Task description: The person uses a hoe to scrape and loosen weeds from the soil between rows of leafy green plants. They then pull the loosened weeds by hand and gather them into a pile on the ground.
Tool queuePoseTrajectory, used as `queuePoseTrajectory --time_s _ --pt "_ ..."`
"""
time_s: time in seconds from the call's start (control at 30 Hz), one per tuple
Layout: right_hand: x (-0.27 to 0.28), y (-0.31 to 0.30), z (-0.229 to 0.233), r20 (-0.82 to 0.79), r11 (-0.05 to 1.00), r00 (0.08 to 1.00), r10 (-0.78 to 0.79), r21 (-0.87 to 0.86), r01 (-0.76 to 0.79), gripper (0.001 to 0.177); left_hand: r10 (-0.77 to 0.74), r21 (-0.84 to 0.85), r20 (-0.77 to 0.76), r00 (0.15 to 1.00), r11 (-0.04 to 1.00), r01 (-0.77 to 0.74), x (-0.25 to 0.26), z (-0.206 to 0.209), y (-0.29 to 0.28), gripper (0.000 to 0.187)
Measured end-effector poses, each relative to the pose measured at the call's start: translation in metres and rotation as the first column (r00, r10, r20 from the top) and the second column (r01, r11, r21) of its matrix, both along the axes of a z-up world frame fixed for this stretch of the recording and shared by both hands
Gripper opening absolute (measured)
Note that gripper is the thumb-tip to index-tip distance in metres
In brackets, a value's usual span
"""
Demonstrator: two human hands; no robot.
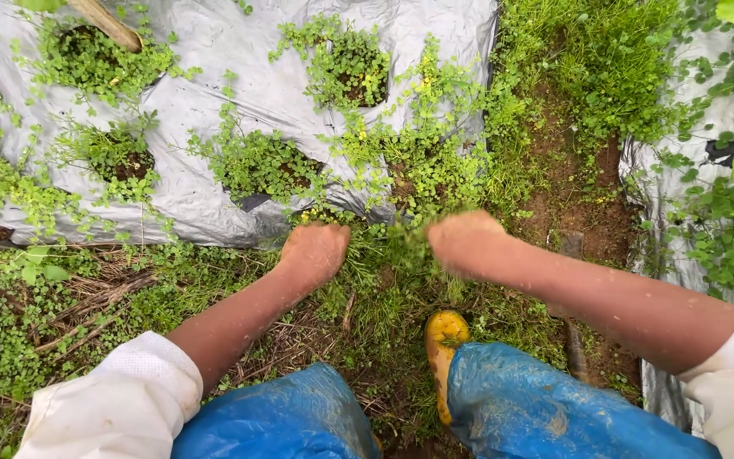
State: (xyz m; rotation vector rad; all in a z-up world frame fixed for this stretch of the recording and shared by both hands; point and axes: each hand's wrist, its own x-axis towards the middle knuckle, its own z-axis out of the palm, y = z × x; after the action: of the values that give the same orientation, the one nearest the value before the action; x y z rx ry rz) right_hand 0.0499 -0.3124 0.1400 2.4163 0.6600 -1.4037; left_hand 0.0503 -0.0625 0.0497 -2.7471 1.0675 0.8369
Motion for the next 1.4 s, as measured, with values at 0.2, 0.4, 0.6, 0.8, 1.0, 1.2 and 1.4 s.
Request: queuePoseTrajectory --time_s 0.2,0.4,0.6,0.8,1.0,1.2,1.4 --pt "0.025 0.002 0.014 0.107 0.934 0.930 -0.351 0.103 0.341 0.063 -0.191 -0.131 -0.106 0.976 0.975 0.177 -0.002 0.041 -0.015 0.023" --pt "0.025 -0.021 -0.072 0.155 0.963 0.955 -0.254 0.133 0.235 0.053 -0.430 -0.354 -0.076 0.899 0.855 0.379 -0.009 0.046 -0.027 0.023" --pt "0.025 -0.032 -0.067 0.091 0.932 0.963 -0.253 0.290 0.218 0.043 -0.303 -0.242 -0.028 0.952 0.926 0.288 0.000 0.079 -0.035 0.038" --pt "0.026 -0.026 -0.055 -0.235 0.761 0.812 -0.535 0.284 0.583 0.054 -0.234 -0.068 -0.009 0.972 0.970 0.233 0.014 0.068 -0.029 0.062" --pt "0.015 -0.018 -0.031 -0.297 0.756 0.849 -0.437 0.391 0.525 0.045 -0.327 -0.172 0.050 0.944 0.928 0.331 0.005 -0.006 -0.041 0.040" --pt "0.040 -0.036 -0.033 -0.158 0.626 0.783 -0.602 0.515 0.586 0.038 -0.384 -0.092 0.049 0.922 0.917 0.387 0.002 0.017 -0.041 0.020" --pt "0.038 0.004 0.038 0.109 0.905 0.911 -0.397 0.215 0.368 0.072 -0.488 -0.060 -0.027 0.873 0.872 0.486 0.002 0.005 -0.041 0.020"
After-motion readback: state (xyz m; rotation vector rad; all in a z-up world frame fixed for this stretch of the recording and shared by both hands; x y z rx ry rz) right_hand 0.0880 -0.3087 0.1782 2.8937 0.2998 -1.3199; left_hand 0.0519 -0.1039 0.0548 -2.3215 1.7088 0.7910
